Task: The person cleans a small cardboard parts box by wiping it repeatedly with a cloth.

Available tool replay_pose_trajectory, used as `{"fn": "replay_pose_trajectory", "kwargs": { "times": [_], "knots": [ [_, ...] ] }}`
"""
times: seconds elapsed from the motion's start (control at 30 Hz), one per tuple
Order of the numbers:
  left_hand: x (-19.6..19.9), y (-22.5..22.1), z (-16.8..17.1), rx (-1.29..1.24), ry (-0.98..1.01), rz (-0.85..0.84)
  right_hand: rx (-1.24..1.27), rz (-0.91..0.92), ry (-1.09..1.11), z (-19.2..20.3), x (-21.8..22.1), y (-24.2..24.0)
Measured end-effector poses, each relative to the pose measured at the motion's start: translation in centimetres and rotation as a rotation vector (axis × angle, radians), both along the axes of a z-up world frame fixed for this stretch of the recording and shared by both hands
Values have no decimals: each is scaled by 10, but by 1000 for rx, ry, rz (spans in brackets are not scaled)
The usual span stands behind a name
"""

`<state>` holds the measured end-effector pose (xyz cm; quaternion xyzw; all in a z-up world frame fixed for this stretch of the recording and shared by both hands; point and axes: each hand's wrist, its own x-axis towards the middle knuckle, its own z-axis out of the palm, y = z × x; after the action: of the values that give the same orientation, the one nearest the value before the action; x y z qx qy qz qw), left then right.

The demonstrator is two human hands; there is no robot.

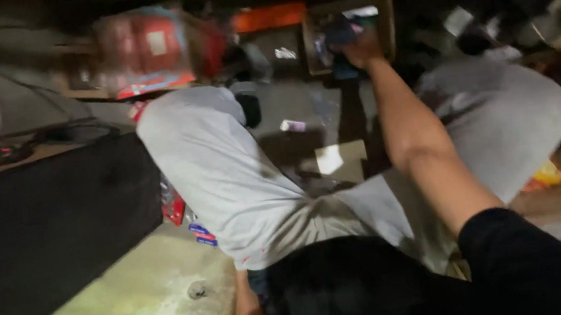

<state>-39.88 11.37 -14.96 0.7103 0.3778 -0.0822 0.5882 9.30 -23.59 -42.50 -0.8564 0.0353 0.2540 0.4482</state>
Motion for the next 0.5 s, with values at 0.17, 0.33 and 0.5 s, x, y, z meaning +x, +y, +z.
{"fn": "replay_pose_trajectory", "kwargs": {
  "times": [0.17,0.33,0.5],
  "knots": [
    [35,-6,18,97,-19,49,-140,-32,152,37,-6,9],
    [2,45,67,157,13,79,-105,-97,67,-17,-4,13],
    [17,10,43,209,43,95,-52,-123,130,21,-16,6]
  ]
}}
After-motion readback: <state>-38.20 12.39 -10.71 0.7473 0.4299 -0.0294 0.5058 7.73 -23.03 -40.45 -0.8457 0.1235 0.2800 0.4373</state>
